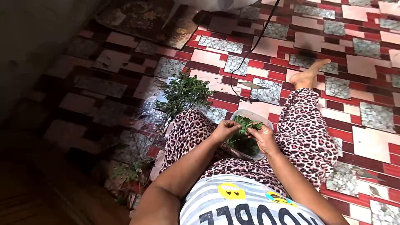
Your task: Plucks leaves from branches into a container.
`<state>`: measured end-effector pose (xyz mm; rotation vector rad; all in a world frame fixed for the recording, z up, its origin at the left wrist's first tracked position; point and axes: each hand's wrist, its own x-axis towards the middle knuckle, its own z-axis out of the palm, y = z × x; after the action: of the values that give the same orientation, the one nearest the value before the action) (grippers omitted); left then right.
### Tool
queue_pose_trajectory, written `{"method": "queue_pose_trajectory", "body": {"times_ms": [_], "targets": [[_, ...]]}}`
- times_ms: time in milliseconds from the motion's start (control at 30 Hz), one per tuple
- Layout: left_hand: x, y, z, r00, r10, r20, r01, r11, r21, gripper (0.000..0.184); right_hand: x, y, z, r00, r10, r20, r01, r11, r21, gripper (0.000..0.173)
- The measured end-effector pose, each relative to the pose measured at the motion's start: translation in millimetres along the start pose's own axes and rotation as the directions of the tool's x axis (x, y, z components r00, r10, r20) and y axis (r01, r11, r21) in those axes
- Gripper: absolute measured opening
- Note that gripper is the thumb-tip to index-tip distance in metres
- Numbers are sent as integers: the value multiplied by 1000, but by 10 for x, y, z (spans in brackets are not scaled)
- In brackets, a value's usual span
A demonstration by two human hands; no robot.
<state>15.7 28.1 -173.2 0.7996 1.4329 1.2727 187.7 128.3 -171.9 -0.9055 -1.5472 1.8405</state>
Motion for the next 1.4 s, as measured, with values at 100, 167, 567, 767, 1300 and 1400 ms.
{"method": "queue_pose_trajectory", "body": {"times_ms": [100, 167, 567, 767, 1300, 1400], "targets": [[-14, 22, -3, 999, 12, 42, -11, 1000, -14, 15, 0, 27, 0, 992, -128, 18, 128, 991, -48, 15], [-33, 45, 0, 998, 16, 56, -13, 999, -49, 11, 3, 34, -7, 983, -181, 29, 182, 980, -80, 14], [-73, 19, 77, 978, 198, -62, -170, 936, 308, 17, -79, -283, 75, 934, -358, 12, 346, 892, -289, 18], [-93, 12, 74, 983, 178, -37, -170, 971, 169, 14, -97, -101, 98, 996, -88, 8, 88, 983, -162, 9], [-67, -4, 105, 988, 147, 50, -153, 976, 153, 14, -88, -34, 129, 997, 78, -26, -79, 996, -45, 6], [-68, -3, 105, 988, 147, 53, -154, 978, 143, 13, -105, -68, 146, 992, 122, -37, -122, 992, -23, 7]]}}
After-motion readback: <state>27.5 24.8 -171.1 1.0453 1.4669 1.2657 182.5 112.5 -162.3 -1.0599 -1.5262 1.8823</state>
